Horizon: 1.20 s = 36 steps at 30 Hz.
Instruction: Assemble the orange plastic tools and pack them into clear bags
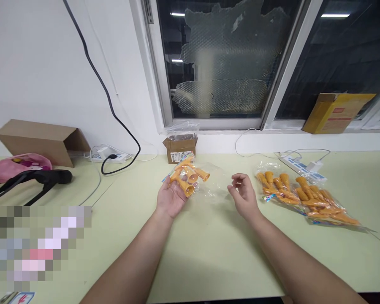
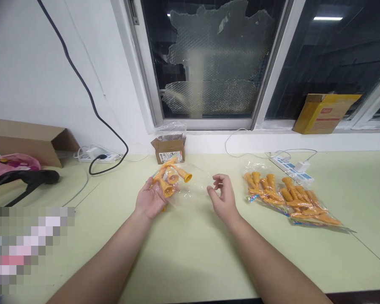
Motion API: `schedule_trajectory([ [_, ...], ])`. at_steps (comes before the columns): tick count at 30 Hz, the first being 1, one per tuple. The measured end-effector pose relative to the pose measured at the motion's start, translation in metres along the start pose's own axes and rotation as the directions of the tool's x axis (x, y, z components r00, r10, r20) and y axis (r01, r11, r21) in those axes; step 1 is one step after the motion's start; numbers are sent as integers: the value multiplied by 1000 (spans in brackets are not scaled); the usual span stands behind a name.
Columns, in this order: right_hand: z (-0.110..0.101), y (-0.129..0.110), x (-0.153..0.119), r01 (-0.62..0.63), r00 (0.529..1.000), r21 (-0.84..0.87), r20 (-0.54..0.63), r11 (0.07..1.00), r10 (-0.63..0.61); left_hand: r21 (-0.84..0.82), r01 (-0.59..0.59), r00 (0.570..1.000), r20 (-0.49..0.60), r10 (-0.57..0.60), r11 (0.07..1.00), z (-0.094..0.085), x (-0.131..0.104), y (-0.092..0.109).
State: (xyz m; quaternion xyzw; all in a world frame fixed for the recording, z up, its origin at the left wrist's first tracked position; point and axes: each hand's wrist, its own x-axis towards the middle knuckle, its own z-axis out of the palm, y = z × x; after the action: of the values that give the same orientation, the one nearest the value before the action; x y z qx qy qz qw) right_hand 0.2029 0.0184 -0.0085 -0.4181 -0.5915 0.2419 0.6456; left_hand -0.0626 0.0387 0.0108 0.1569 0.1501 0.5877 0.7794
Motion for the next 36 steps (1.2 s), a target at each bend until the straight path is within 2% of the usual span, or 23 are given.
schedule_trajectory([
  [2,4,8,1,-183,980,95,99,979,173,-3,18,1000,-7,-18,1000,-1,0,-2],
  [4,8,13,1,-345,924,197,245,918,295,-5,45,999,-2,-45,999,0,-1,-4],
  [7,12,13,-1,-533,794,296,498,793,348,-4,72,997,37,-72,997,3,-1,-9],
  [9,12,6,-1,-608,738,337,574,719,354,9,77,996,46,-78,997,5,-2,-13],
  [11,9,-3,0,-625,741,379,563,683,366,25,89,995,33,-90,996,8,-3,-17],
  [18,-10,-23,12,-555,827,485,408,675,387,-17,198,979,-39,-199,980,18,-10,-31],
  [23,-18,-29,19,-508,855,501,390,700,342,69,254,965,-75,-249,965,22,-11,-35],
  [26,-25,-29,23,-484,869,532,384,694,312,128,304,946,-161,-282,944,21,-10,-37],
  [29,-34,-26,27,-484,873,587,376,649,311,186,394,905,-251,-344,900,18,-9,-41],
  [32,-40,-23,31,-497,867,631,383,596,318,273,482,867,-285,-408,833,14,-7,-46],
  [36,-48,-23,36,-573,819,646,474,504,324,440,521,851,-332,-407,732,11,-9,-51],
])
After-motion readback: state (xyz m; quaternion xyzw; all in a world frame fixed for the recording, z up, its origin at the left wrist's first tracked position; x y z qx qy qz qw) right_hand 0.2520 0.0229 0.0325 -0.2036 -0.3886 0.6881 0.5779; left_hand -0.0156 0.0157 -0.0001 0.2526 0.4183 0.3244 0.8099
